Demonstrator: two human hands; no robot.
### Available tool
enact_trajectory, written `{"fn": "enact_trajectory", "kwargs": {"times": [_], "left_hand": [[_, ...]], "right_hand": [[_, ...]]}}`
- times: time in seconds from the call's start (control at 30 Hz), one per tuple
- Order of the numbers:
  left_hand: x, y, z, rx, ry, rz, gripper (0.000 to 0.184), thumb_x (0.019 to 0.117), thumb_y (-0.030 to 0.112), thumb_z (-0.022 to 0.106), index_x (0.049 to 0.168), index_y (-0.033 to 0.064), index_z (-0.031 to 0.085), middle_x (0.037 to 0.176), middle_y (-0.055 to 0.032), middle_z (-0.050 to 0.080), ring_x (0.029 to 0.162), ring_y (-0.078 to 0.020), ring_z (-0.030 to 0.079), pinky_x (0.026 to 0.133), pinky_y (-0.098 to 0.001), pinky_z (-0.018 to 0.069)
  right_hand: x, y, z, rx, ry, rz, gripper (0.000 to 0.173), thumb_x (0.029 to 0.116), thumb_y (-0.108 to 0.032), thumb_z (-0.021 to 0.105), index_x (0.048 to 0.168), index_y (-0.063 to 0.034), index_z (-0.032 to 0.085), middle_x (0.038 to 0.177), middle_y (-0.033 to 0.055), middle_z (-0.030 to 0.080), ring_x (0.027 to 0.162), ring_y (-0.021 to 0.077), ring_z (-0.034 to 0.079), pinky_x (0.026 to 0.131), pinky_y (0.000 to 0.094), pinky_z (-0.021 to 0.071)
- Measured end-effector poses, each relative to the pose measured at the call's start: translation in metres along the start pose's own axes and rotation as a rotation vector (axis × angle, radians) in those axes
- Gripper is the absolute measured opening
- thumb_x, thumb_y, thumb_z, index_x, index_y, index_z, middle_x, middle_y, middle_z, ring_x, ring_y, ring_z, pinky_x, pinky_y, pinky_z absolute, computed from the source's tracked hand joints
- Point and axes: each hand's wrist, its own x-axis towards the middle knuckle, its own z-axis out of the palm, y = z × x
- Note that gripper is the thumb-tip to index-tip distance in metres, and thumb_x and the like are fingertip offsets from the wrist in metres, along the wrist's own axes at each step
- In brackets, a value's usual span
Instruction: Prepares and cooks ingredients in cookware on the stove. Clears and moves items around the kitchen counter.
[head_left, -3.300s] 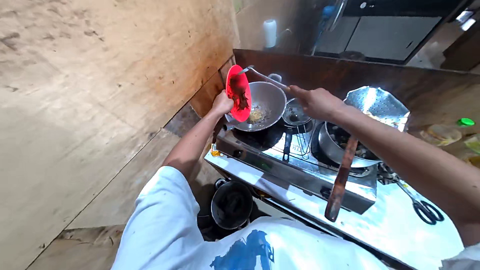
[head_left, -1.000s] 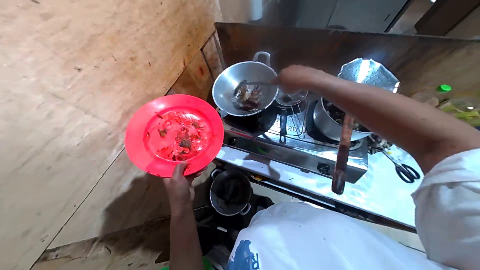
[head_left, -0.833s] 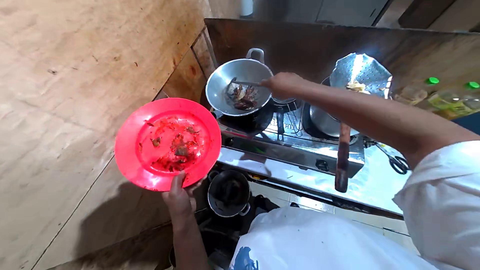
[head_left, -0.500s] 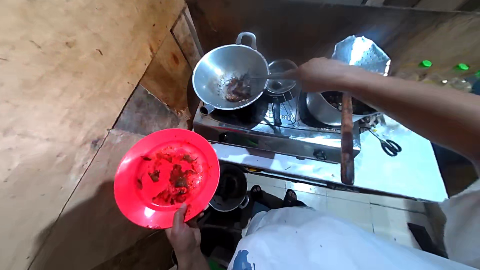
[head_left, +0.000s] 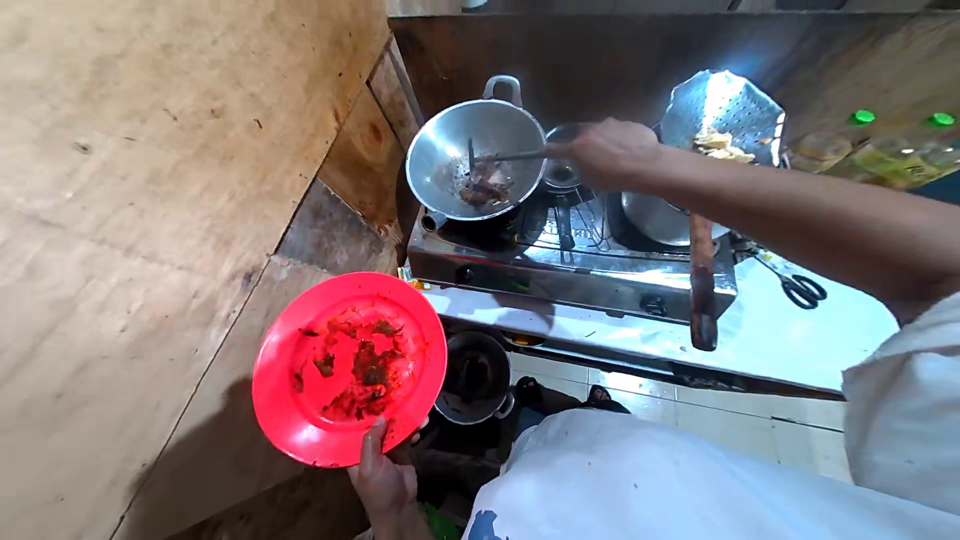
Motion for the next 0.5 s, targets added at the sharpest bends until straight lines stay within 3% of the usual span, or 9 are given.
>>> {"fn": "enact_trajectory", "kwargs": {"times": [0.07,0.13,0.23,0.3,0.5], "left_hand": [[-0.003,-0.003,-0.005,-0.01,0.005,-0.005,0.023,0.1016,0.0,0.033,0.103,0.0052,0.055,0.072,-0.0014,0.073,0.055,-0.009,0.069,0.044,-0.0219,0.0562],[-0.006,-0.006,-0.008,-0.023,0.005,-0.028,0.023,0.1022,0.0,0.033,0.102,0.005,0.055,0.072,-0.0017,0.073,0.055,-0.0086,0.069,0.044,-0.0215,0.0561],[-0.008,-0.009,-0.007,-0.036,-0.009,-0.06,0.023,0.1032,0.001,0.033,0.102,0.0047,0.056,0.071,-0.003,0.073,0.055,-0.0096,0.07,0.044,-0.0206,0.0561],[-0.009,-0.01,-0.006,-0.034,-0.017,-0.072,0.024,0.103,0.001,0.032,0.101,0.005,0.055,0.07,-0.0028,0.073,0.054,-0.0098,0.07,0.044,-0.0206,0.0557],[-0.013,-0.024,0.0,-0.014,-0.095,-0.149,0.027,0.1033,0.0,0.03,0.099,0.0054,0.056,0.07,-0.0037,0.074,0.054,-0.0105,0.071,0.045,-0.0208,0.0563]], "right_hand": [[0.014,0.013,0.004,0.167,0.046,-0.041,0.049,0.0995,-0.006,0.055,0.145,-0.0255,0.059,0.116,0.023,0.069,0.108,0.0479,0.065,0.084,0.0685,0.0496],[0.033,0.024,0.016,0.332,0.07,-0.068,0.035,0.101,-0.008,0.055,0.134,-0.012,0.065,0.115,0.0228,0.07,0.109,0.0454,0.065,0.09,0.0686,0.0474],[0.05,0.016,0.04,0.516,0.039,0.037,0.026,0.103,-0.012,0.054,0.121,0.0039,0.064,0.111,0.0268,0.066,0.104,0.044,0.064,0.089,0.0642,0.0478],[0.052,0.004,0.054,0.593,-0.023,0.111,0.025,0.1029,-0.014,0.055,0.115,0.0079,0.06,0.105,0.0268,0.064,0.096,0.0417,0.064,0.083,0.0606,0.0493],[0.031,-0.017,0.076,0.585,-0.314,0.197,0.016,0.0994,-0.003,0.057,0.107,0.0109,0.058,0.098,0.022,0.064,0.084,0.0292,0.067,0.08,0.0472,0.0538]]}}
